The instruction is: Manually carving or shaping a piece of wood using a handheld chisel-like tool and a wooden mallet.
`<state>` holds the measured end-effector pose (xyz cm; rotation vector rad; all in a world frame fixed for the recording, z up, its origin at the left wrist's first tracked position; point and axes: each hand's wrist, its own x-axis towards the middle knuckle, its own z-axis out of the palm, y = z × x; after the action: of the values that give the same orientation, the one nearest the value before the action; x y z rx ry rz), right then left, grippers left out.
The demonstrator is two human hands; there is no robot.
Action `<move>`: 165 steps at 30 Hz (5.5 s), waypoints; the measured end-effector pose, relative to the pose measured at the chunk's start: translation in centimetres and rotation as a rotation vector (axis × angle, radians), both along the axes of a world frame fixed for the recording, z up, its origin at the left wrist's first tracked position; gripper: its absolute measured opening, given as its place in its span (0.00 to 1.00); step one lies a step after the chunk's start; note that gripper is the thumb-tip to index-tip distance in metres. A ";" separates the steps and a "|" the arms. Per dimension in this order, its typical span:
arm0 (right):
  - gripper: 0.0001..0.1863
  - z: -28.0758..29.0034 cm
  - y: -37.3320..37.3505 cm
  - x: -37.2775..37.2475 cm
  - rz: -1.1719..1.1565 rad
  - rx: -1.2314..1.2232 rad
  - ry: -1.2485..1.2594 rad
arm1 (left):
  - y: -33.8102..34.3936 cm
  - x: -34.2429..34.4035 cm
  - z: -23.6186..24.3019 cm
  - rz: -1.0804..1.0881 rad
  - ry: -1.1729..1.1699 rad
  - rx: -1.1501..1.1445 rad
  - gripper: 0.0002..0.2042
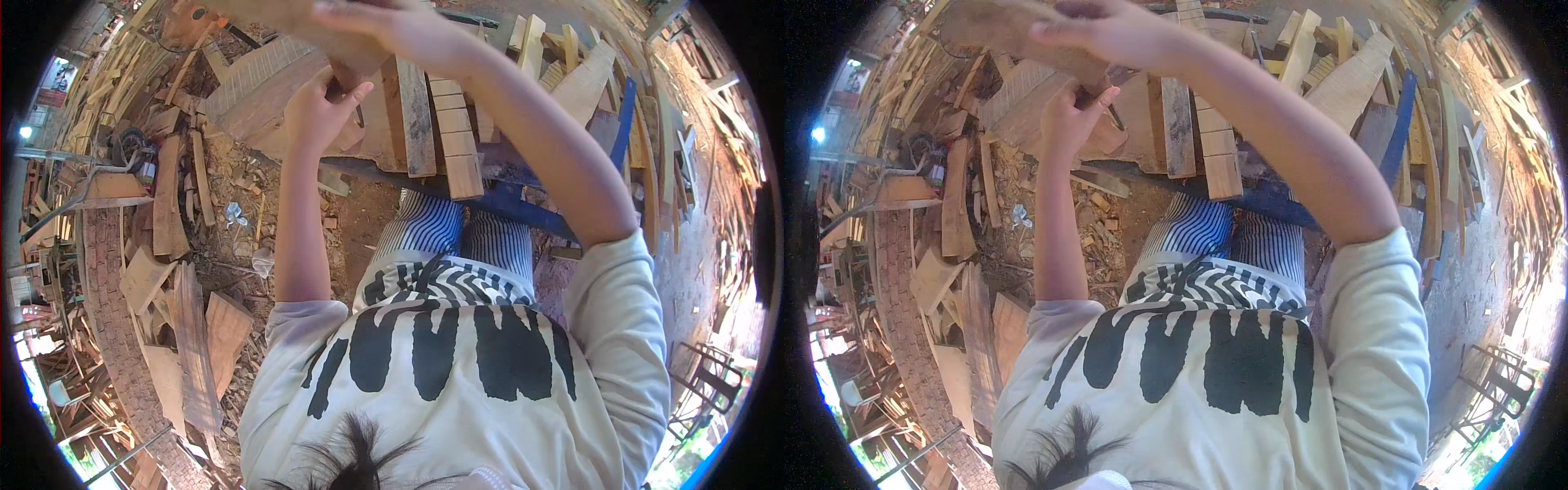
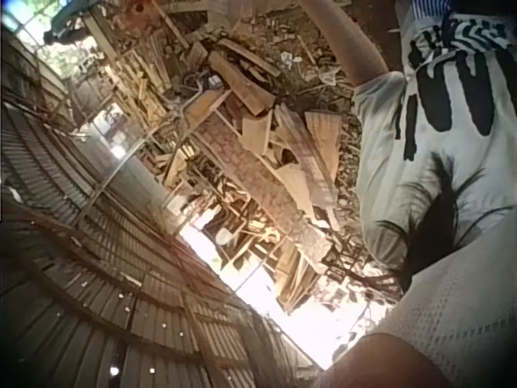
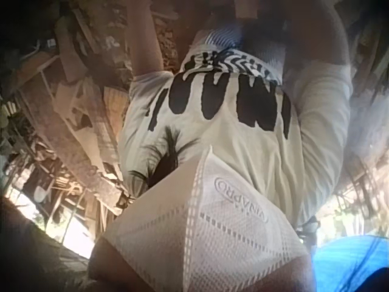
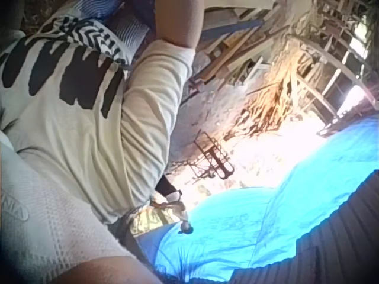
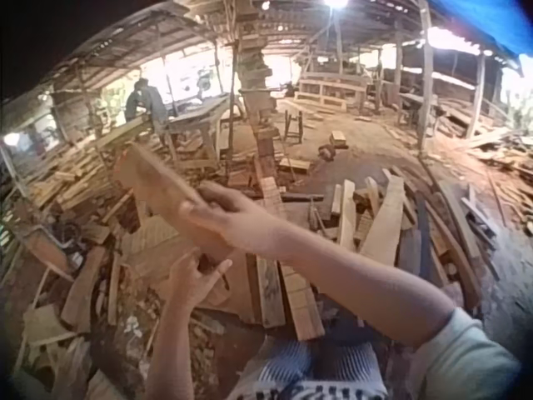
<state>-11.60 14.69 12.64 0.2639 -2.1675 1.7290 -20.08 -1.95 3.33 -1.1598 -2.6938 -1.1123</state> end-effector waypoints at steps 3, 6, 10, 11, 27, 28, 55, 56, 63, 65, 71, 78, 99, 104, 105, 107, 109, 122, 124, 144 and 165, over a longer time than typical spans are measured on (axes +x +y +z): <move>0.47 -1.7 -2.3 -2.2 -0.152 0.083 0.103 | -0.1 -0.2 -0.2 -0.015 0.022 0.012 0.27; 0.43 -2.6 -3.3 -2.8 -0.129 0.005 0.234 | -0.4 -0.4 0.2 -0.035 0.052 -0.064 0.28; 0.31 -3.4 -2.2 -2.5 0.036 -0.038 0.223 | -1.3 -0.7 1.0 -0.054 -0.008 -0.147 0.23; 0.30 -3.2 -1.8 -2.4 0.040 -0.042 0.238 | -1.7 -0.8 1.0 -0.085 -0.067 -0.067 0.22; 0.30 0.3 1.9 1.9 -0.227 -0.220 0.480 | -1.4 -2.4 0.4 -0.083 0.205 -0.197 0.13; 0.28 -0.6 1.8 1.8 -0.201 -0.151 0.449 | -0.5 -2.0 0.3 -0.115 0.216 -0.191 0.13; 0.20 -3.5 -0.8 -1.5 0.127 -0.027 0.598 | -0.6 -2.4 -0.8 -0.085 0.224 -0.138 0.14; 0.20 -3.5 -0.7 -1.5 0.131 0.002 0.622 | -0.6 -2.4 -0.8 -0.075 0.197 -0.157 0.14; 0.21 -3.3 -0.6 -1.4 0.157 -0.012 0.520 | -0.5 -2.5 -0.9 -0.039 0.201 -0.143 0.15; 0.21 -3.3 -0.8 -1.5 0.174 0.001 0.532 | -0.5 -2.6 -0.9 -0.043 0.207 -0.167 0.15; 0.21 -3.1 -1.1 -2.0 0.191 0.015 0.606 | -0.3 -2.5 -1.1 -0.031 0.256 -0.027 0.19; 0.21 -3.2 -1.1 -2.1 0.193 -0.002 0.569 | -0.5 -2.5 -1.3 -0.036 0.265 0.005 0.20; 0.22 -3.0 -1.9 -3.1 0.209 0.119 0.477 | -1.4 -2.6 -0.3 -0.282 0.142 0.005 0.41; 0.26 -2.6 -2.6 -2.3 0.125 -0.026 0.362 | -0.2 -2.2 -1.1 -0.141 0.129 0.062 0.43; 0.26 -2.5 -2.6 -2.2 0.123 -0.006 0.340 | -0.3 -2.2 -1.1 -0.159 0.080 0.039 0.44; 0.26 -2.3 -2.6 -2.0 0.119 0.031 0.294 | -0.5 -2.3 -0.9 -0.192 -0.003 0.006 0.45; 0.26 -2.2 -2.6 -2.0 0.100 0.077 0.344 | -0.6 -2.4 -0.6 -0.193 -0.017 0.011 0.44; 0.29 -2.0 -2.9 -2.3 0.033 0.225 0.346 | -0.2 -1.7 0.0 -0.148 -0.183 0.230 0.43; 0.30 -2.0 -2.8 -2.2 0.019 0.180 0.384 | -0.1 -2.0 -0.3 -0.163 -0.240 0.242 0.44; 0.22 -4.2 -3.1 -2.7 -0.038 0.222 0.484 | -0.2 -1.3 0.1 -0.222 -0.021 0.197 0.28; 0.19 18.0 -4.1 8.2 -0.063 0.501 -0.450 | -0.6 -1.1 0.0 -0.137 -0.143 -0.077 0.16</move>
<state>-3.36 10.61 30.60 -0.0849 -2.8843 1.2711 -21.20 -2.57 3.37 -1.3443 -2.8244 -1.1608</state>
